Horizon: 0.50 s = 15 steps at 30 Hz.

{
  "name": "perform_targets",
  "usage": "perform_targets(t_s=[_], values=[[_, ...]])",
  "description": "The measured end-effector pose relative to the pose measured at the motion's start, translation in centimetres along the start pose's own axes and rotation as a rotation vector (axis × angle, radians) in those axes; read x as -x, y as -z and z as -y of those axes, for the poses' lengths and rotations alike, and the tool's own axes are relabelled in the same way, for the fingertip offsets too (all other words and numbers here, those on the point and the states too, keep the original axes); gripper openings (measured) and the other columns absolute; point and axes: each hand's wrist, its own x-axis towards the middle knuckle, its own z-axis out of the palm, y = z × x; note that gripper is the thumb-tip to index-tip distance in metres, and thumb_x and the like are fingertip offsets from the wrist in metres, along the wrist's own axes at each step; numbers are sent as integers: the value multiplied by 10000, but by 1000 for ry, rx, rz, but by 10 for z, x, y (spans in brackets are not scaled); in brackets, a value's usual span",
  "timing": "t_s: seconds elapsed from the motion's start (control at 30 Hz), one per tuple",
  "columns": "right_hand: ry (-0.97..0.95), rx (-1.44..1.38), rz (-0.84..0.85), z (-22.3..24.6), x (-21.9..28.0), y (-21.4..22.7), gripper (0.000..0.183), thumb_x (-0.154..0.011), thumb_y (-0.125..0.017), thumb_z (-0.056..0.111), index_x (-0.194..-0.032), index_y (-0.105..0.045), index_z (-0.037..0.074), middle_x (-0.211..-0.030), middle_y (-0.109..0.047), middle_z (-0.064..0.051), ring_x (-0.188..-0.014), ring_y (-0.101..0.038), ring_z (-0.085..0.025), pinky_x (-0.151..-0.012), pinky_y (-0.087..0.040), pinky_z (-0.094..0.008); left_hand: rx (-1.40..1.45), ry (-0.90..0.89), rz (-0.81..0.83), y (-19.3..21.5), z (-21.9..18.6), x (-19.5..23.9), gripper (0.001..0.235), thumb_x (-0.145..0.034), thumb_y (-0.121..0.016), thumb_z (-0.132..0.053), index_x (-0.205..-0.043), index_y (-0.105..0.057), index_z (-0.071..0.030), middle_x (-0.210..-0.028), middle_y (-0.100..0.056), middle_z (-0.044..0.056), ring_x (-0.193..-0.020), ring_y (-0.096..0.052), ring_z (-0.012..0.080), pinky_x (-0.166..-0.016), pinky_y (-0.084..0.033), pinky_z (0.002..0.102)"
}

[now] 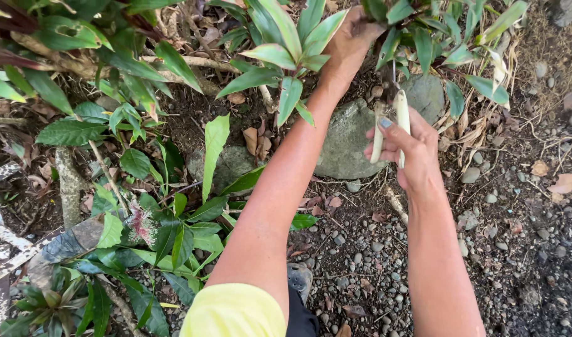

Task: The person uses pruning shears to cut stems and leaves from low-growing plants in a garden bed. They repeatedly reach into the foliage, grasp individual stems, and snip them near the base, then move to adjacent areas to continue trimming.

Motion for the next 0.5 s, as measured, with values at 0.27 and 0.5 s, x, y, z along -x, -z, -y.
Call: perform_targets(t_s=[0.27, 0.5], values=[[-8, -60, -22, 15, -34, -20, 372, -935, -635, 175, -1261, -594, -1, -845, -679, -147, -579, -685, -228, -501, -602, -350, -488, -21, -183, -5, -49, 14, 101, -857, -773, -48, -958, -767, -61, -794, -742, 11, -708, -618, 88, -688, -515, 245], [10, 205, -50, -9, -42, -20, 290, -920, -693, 105, -1186, -673, -9, -763, -626, -160, -493, -539, -217, -413, -427, -347, -510, 65, -220, 6, -63, 24, 61, -912, -754, -97, -960, -774, -67, -797, -741, 31, -716, -641, 124, -687, -519, 277]])
